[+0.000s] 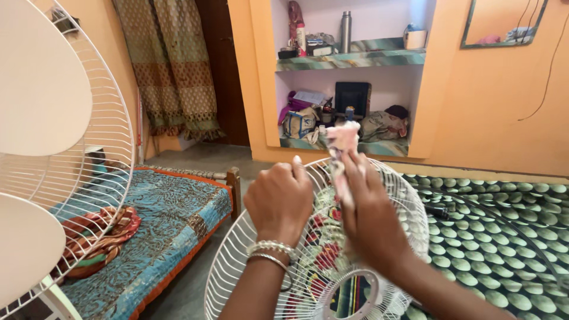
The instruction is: The person wipes the front grill of a standing electric fan with a cloth. They hold the grill with one hand and rub the cloth over the metal bars and central hub repeatedly, cleaning the surface.
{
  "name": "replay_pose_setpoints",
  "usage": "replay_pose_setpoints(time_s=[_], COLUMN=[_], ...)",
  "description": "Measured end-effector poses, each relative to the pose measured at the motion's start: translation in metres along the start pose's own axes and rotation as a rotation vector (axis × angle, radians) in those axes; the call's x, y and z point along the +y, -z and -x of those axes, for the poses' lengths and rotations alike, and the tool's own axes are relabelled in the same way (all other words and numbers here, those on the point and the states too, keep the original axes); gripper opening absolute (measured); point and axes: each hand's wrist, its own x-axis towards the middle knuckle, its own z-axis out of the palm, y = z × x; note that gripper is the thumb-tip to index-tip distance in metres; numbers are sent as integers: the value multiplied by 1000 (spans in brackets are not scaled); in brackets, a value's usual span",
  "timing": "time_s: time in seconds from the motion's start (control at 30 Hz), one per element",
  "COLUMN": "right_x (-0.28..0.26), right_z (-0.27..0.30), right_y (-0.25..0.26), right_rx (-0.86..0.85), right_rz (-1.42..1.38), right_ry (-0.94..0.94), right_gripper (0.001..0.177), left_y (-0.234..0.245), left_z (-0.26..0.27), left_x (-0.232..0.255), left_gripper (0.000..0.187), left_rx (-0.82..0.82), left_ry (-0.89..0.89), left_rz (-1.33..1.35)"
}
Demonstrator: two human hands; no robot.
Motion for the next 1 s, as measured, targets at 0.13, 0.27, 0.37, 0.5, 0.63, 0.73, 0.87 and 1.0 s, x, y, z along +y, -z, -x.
replay_pose_setpoints(time_s=[0.13,0.27,0.37,0.5,0.63,0.73,0.87,1.0], right_x=[-5,19,39,50,50,42,22,9], right_z=[34,14,-19,-60,-74,-60,-3,43], right_y=[-1,-10,-14,-5,12,15,13,11], right_rx=[-79,105,123,-98,-169,-107,86,94], right_rz=[335,88,66,-97,-150,-34,90,35], right_ry=[239,51,-154,-627,-664,-607,-39,77], right_gripper=[48,48,41,44,44,40,39,56], left_y=[3,0,-1,3,5,6,8,9], left_z=[-2,6,9,10,16,19,15,11], left_x=[-2,7,11,14,17,19,14,11], left_gripper=[47,46,45,45,46,47,48,48], left_rx=[26,15,30,46,-10,-13,0,13], left_ry=[11,-42,-57,-77,-75,-83,-52,-31], left_rz=[-10,26,30,38,67,57,31,30])
